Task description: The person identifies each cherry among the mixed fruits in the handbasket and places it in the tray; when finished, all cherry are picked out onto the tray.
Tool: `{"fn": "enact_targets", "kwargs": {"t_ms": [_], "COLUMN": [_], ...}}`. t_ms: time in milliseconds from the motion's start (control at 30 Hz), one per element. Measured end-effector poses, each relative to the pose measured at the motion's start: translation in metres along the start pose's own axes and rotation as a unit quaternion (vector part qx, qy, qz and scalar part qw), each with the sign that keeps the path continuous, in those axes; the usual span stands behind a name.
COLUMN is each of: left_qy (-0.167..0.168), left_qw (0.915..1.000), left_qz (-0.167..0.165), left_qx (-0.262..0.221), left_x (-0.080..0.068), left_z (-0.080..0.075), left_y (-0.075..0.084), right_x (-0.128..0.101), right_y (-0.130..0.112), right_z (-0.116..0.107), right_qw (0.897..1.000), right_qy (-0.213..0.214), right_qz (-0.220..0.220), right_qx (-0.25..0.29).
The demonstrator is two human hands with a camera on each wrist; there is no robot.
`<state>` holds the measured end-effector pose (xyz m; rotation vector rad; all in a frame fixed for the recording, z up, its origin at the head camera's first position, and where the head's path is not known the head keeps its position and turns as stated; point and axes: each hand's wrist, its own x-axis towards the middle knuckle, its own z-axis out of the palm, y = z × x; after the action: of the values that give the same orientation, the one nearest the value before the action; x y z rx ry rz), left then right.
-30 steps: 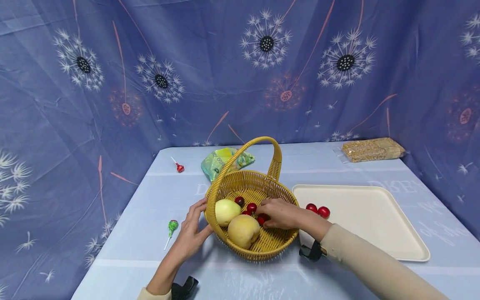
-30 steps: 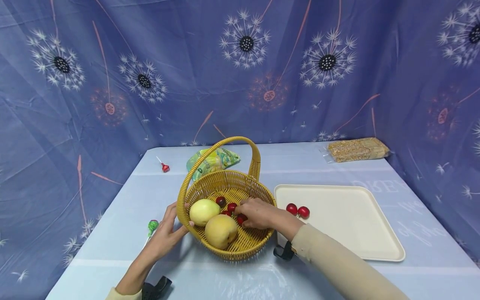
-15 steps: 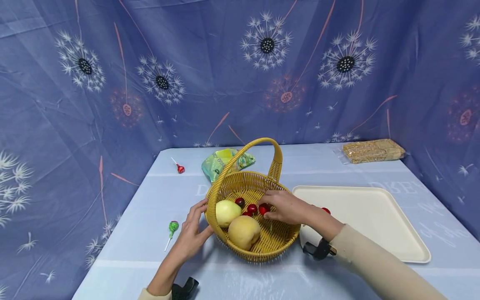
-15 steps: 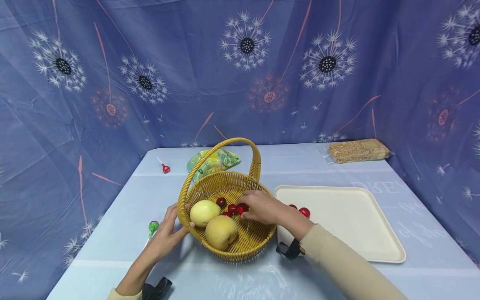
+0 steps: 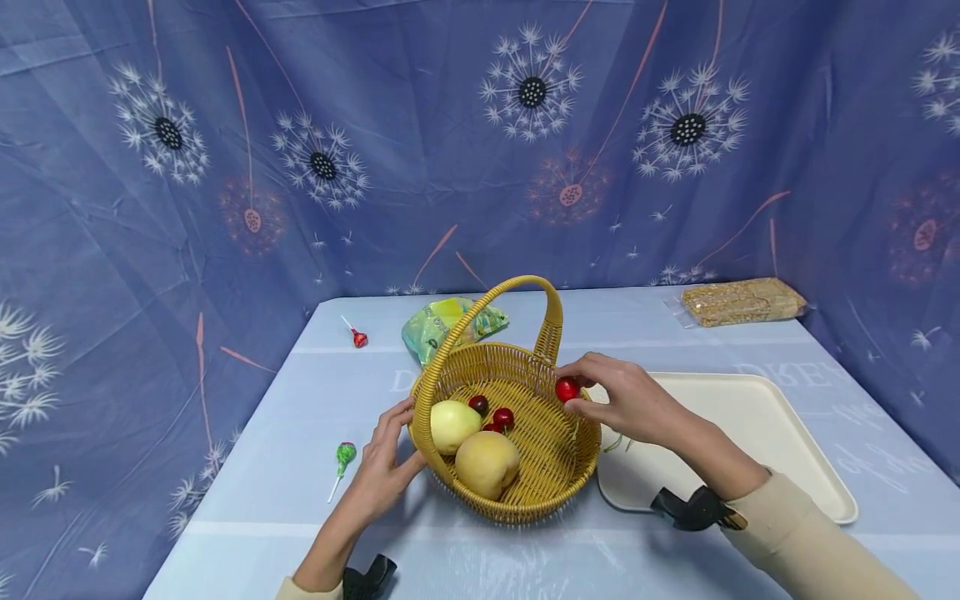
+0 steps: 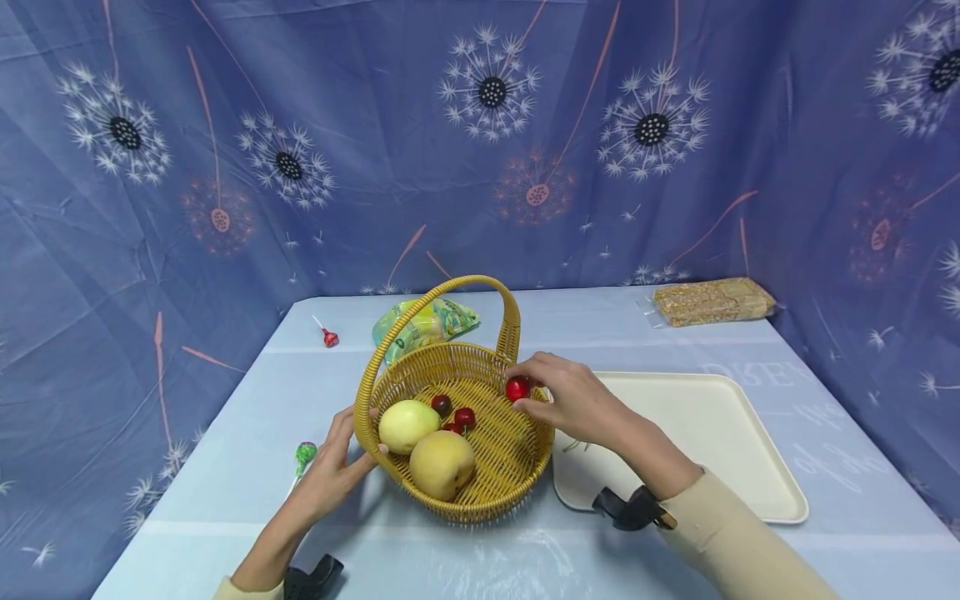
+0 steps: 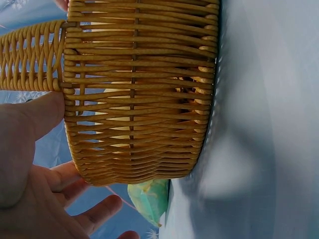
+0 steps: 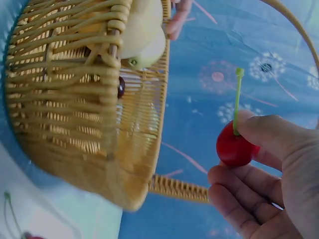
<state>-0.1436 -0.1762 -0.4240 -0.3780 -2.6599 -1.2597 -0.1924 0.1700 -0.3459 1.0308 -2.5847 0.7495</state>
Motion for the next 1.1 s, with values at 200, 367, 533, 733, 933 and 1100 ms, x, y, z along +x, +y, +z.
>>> {"fn": "enact_targets", "kwargs": {"t_ms": [200, 367, 533, 733, 933, 1100], "left_qy": [0.004, 0.002, -0.001, -0.001, 0.002, 0.004], "left_qw": [1.0000, 1.0000, 1.0000, 1.0000, 1.0000, 0.9999], "left_qz": [0.009, 0.002, -0.002, -0.002, 0.002, 0.010], "left_qx": [0.002, 0.001, 0.003, 0.004, 0.004, 0.006], "left_x": [0.000, 0.000, 0.000, 0.001, 0.001, 0.000], "left_z": [0.001, 0.001, 0.000, 0.000, 0.000, 0.000], "left_y": [0.000, 0.000, 0.000, 0.001, 0.000, -0.001], "right_x": [-0.024, -0.048, -0.069, -0.090, -0.104, -0.110], "right_y": [0.012, 0.022, 0.032, 0.047, 0.064, 0.069], "right_z": [-0.010, -0.014, -0.010, 0.004, 0.020, 0.030], "right_qw": [0.998, 0.995, 0.991, 0.987, 0.983, 0.977], "right_qy": [0.055, 0.072, 0.079, 0.072, 0.060, 0.048], "right_qz": [0.007, 0.054, 0.092, 0.128, 0.157, 0.196], "right_qx": [-0.022, -0.042, -0.062, -0.073, -0.080, -0.068]}}
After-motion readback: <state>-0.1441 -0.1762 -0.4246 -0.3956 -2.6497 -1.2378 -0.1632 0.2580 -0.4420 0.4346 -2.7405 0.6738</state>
